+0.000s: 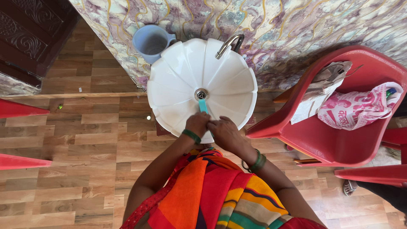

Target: The person scrubs the interior of a white pedestal sink using a blue scrubbing brush. They systematically clean the basin and the area around the drain. At one point, they pick up a blue plastic jug to pour water into the sink to rinse the surface before resuming scrubbing.

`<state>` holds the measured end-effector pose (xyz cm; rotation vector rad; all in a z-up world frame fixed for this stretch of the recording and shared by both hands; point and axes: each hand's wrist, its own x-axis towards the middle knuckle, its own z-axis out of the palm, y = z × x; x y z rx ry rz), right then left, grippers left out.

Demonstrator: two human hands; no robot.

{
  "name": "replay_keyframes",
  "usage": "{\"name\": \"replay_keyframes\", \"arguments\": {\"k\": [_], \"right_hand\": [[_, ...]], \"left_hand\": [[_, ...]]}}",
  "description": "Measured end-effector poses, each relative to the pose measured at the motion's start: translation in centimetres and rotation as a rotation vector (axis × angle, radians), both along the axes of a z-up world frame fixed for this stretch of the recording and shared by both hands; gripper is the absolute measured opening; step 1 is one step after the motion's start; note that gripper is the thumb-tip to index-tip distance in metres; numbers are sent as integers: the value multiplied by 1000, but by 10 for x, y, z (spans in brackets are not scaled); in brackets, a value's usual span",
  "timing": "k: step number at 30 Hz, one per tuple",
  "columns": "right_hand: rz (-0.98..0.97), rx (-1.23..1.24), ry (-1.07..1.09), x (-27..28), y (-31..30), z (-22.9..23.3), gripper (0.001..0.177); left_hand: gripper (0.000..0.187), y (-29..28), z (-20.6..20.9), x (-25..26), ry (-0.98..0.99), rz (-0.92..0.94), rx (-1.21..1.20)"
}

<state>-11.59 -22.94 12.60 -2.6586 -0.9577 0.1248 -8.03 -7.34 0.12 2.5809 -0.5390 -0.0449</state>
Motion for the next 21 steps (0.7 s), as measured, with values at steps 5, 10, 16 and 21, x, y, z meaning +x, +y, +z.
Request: {"name": "replay_keyframes", "arguments": {"k": [5, 10, 16, 21], "right_hand": [[89, 33, 77, -34, -16, 53, 24], [60, -2, 35, -12, 0, 20, 20], [-31, 69, 20, 16, 17, -15, 21], [96, 111, 101, -9, -8, 33, 29]], "left_hand": [[26, 3, 61, -50, 108, -111, 38], [24, 14, 28, -19, 84, -29, -4], [10, 16, -9, 25, -65, 63, 54], [18, 18, 36, -20, 29, -59, 142]]}}
